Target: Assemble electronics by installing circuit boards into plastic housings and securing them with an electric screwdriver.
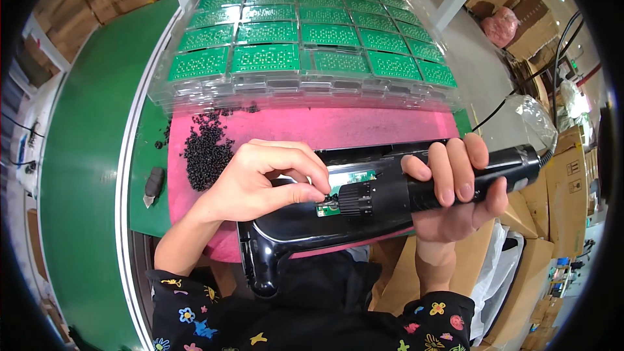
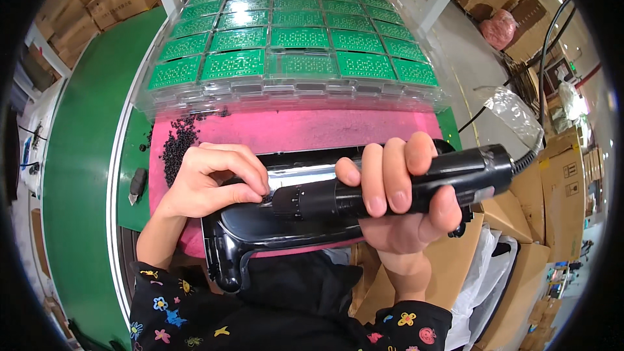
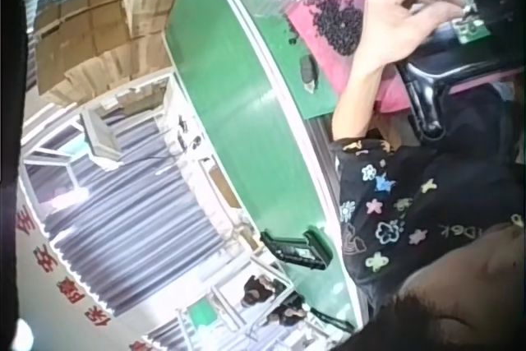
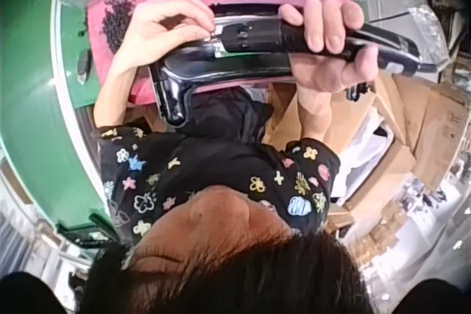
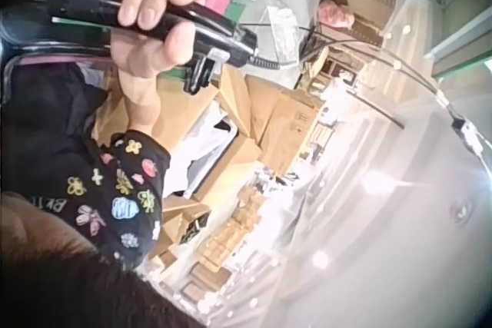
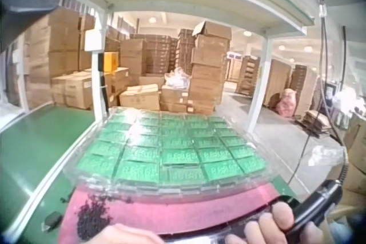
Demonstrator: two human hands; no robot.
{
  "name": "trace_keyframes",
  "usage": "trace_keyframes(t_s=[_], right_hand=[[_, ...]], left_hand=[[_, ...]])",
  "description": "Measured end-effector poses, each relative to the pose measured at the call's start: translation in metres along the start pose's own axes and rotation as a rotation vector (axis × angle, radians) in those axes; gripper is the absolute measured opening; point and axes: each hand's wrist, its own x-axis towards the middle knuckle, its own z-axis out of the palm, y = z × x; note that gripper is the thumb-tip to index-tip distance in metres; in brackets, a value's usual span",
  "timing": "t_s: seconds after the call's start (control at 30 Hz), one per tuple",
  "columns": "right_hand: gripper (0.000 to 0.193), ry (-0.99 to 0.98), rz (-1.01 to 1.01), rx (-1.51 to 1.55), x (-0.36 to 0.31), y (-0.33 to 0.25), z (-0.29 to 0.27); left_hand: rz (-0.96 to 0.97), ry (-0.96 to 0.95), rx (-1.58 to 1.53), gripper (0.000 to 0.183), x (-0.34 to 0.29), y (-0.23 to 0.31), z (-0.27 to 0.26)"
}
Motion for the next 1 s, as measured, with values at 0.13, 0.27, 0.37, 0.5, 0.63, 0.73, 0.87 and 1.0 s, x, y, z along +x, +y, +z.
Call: trace_keyframes(t_s=[0.13, 0.27, 0.37, 0.5, 0.63, 0.73, 0.87, 1.0], right_hand=[[0.025, -0.022, -0.046, -0.087, -0.004, -0.005, 0.011], [0.028, -0.019, -0.082, -0.164, -0.01, -0.01, 0.02], [0.03, -0.041, -0.166, -0.187, -0.01, -0.015, 0.026], [0.03, -0.024, -0.195, -0.195, -0.012, -0.015, 0.035], [0.032, -0.088, -0.138, -0.256, -0.014, -0.014, 0.027], [0.037, -0.182, -0.101, -0.285, -0.012, -0.014, 0.018], [0.038, -0.204, -0.051, -0.312, -0.013, -0.012, 0.016], [0.041, -0.245, -0.063, -0.333, -0.011, -0.008, 0.011]], left_hand=[[0.019, 0.084, -0.084, 0.014, -0.002, -0.004, 0.002], [-0.006, 0.176, -0.2, 0.017, -0.004, -0.003, 0.001], [-0.059, 0.054, -0.011, 0.017, -0.003, 0.001, 0.002], [-0.037, 0.028, 0.043, 0.02, -0.001, -0.003, 0.008], [0.011, -0.02, 0.113, 0.018, -0.002, -0.006, 0.006], [-0.027, -0.022, 0.153, 0.017, -0.003, -0.005, 0.007], [0.028, -0.048, 0.26, 0.018, -0.002, -0.01, 0.009], [0.026, -0.067, 0.343, 0.018, -0.002, -0.009, 0.009]])
